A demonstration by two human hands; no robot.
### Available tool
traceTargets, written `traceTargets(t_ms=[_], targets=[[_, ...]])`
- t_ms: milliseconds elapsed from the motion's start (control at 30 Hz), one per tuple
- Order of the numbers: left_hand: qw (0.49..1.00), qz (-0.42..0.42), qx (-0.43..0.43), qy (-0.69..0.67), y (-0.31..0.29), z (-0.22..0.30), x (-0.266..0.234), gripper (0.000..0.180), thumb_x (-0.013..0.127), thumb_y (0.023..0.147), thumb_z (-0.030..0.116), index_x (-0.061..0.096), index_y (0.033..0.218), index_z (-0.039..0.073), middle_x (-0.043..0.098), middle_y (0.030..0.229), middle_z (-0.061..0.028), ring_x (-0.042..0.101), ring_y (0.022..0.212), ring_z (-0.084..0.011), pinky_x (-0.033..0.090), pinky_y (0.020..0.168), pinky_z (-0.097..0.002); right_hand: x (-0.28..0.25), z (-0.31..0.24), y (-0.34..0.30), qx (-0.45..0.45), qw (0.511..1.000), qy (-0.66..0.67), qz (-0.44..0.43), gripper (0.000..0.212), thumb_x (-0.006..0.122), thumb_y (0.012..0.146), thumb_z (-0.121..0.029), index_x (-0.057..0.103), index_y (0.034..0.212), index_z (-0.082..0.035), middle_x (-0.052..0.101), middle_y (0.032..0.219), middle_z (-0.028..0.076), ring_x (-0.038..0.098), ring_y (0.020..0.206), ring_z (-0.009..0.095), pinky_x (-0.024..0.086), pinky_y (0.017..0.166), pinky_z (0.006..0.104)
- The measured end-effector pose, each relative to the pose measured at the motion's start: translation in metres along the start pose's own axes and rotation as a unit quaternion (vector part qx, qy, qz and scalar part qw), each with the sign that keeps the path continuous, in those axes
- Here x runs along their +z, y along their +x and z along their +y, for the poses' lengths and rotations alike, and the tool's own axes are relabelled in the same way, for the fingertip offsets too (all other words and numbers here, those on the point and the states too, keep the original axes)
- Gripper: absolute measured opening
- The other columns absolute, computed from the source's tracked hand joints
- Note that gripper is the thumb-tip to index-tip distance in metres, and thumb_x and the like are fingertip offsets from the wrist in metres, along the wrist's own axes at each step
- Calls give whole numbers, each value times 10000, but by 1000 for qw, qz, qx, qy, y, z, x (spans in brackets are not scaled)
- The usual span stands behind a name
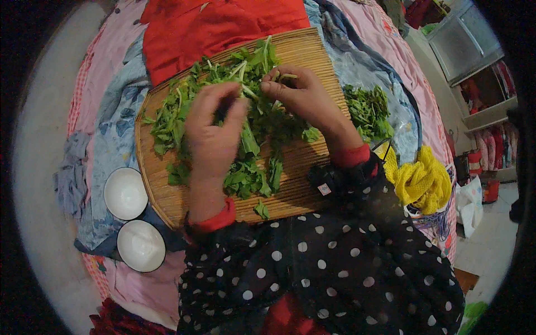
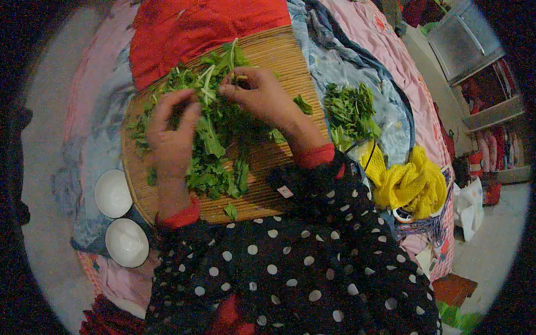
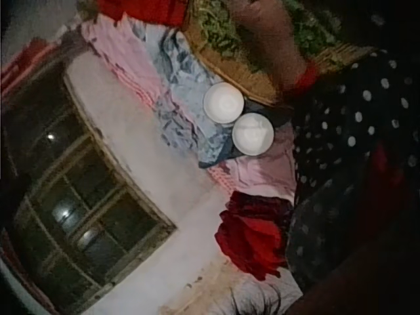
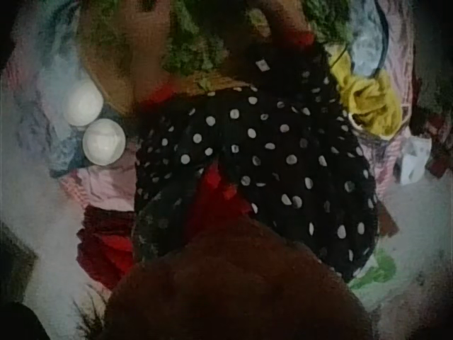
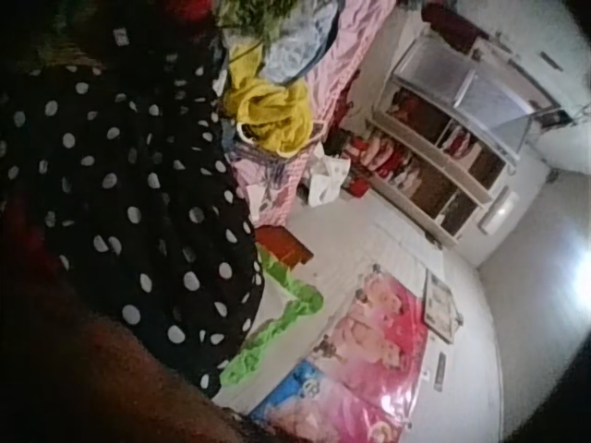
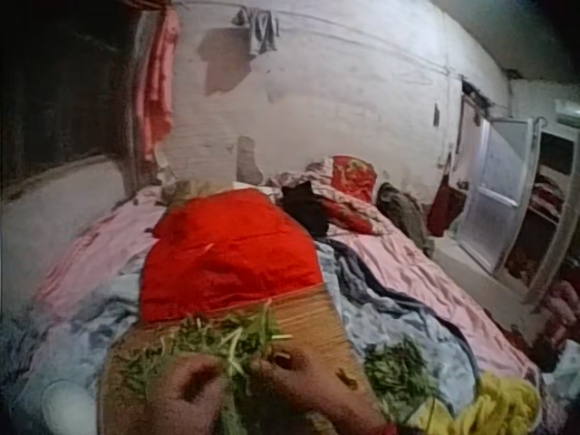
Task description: The person sits on a bed and sorts leafy green vegetables by hand, separating leaves from stems on a bamboo tray. The separated leaves are placed on the tray while stems are set aside.
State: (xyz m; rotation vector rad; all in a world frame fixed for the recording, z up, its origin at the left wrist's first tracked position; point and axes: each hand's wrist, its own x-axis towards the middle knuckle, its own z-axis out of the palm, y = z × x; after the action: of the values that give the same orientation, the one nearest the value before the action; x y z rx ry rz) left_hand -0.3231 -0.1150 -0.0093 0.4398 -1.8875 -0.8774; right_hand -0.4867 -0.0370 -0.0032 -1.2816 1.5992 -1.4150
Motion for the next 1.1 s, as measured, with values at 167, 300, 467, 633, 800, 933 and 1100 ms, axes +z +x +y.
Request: traceTargets(t_ms=[167,300,467,633,800,933,1100], targets=[[989,-22,-115,-87,-13,-1,30,180,646,739,29,602,913,17,586,820,-73,563,734,-168,458,674,-276,2,-7,-7,-30,997,75,-12,159,632,821,-228,608,884,-84,530,684,-55,410,540,7,306,456,163],[990,-40,-126,-45,-16,-13,29,148,647,740,57,605,876,19,592,791,-90,574,721,-192,463,658,-290,1,-8,-10,44,982,150,110,178,613,829,-252,589,867,-80,490,632,-52,403,508,32,297,442,182],[995,-27,-75,-51,-18,-20,34,186,682,696,135,603,826,28,591,780,-114,582,727,-250,463,648,-342,-9,-5,-8,41,955,263,134,268,520,880,-329,551,870,-63,409,565,-47,323,447,45,243,419,206],[999,-21,40,-11,-16,-27,30,230,691,646,151,586,810,28,548,743,-116,553,704,-304,439,626,-389,1,5,-7,19,948,309,70,252,459,913,-321,521,864,-81,431,598,-20,277,424,49,229,417,208],[999,-26,4,-37,-18,-31,35,125,613,673,79,542,762,28,542,730,-132,549,665,-312,440,587,-363,-1,9,-6,24,928,343,145,260,432,923,-331,514,887,-87,529,762,18,299,449,58,271,438,219],[995,-42,-80,-48,-21,-31,33,136,625,722,49,566,843,27,554,724,-62,541,646,-155,450,610,-280,-7,19,-6,-5,915,400,45,225,434,922,-348,493,897,-132,505,809,-11,299,492,53,276,473,217],[980,-11,-161,-120,-21,-22,31,113,603,779,4,548,867,46,545,751,18,496,663,-54,425,608,-209,-24,19,-10,-21,881,448,151,267,420,922,-369,479,835,-123,522,810,17,414,567,105,369,529,258]])
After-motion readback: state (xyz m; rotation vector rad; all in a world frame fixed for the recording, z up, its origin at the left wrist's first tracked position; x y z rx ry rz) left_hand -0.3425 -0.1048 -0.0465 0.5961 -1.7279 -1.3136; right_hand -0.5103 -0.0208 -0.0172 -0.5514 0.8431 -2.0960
